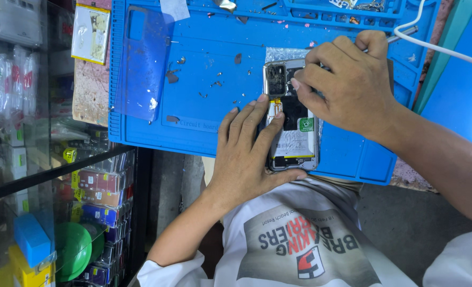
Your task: The person manipulates internal components of a mobile phone with a small tool on a blue mat, moving parts and handling the phone chassis.
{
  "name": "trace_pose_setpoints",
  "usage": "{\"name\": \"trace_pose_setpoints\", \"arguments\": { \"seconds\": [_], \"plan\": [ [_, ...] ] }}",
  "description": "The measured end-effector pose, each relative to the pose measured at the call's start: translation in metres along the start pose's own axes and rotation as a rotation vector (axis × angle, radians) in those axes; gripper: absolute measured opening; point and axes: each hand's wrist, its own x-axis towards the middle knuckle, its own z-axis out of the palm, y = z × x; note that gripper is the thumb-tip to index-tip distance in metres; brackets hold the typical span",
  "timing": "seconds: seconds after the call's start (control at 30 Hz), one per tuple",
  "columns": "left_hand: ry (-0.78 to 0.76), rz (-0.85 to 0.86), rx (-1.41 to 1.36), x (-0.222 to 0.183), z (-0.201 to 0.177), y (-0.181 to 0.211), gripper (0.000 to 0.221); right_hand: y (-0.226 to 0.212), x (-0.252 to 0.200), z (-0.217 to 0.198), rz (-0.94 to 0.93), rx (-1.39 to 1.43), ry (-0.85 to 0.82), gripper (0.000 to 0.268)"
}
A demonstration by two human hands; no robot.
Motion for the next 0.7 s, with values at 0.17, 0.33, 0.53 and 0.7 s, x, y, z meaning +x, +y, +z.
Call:
{"name": "trace_pose_setpoints", "arguments": {
  "seconds": [0.17,0.33,0.53,0.7],
  "plan": [
    [0.006,-0.005,-0.002,0.0001,0.0007,0.0005,0.102,-0.0010,-0.0029,0.0003,-0.015,-0.001,-0.008,0.010],
    [0.019,-0.006,0.001,-0.0006,0.0014,0.0013,0.100,-0.0001,-0.0047,0.0005,-0.036,0.007,-0.017,0.013],
    [0.039,0.007,0.010,-0.0004,0.0018,0.0007,0.099,0.0021,-0.0055,0.0008,-0.108,-0.036,-0.007,0.010],
    [0.036,0.008,-0.003,0.0049,-0.0075,0.0058,0.099,0.0047,-0.0067,-0.0010,-0.099,0.079,0.005,0.015]
  ]
}}
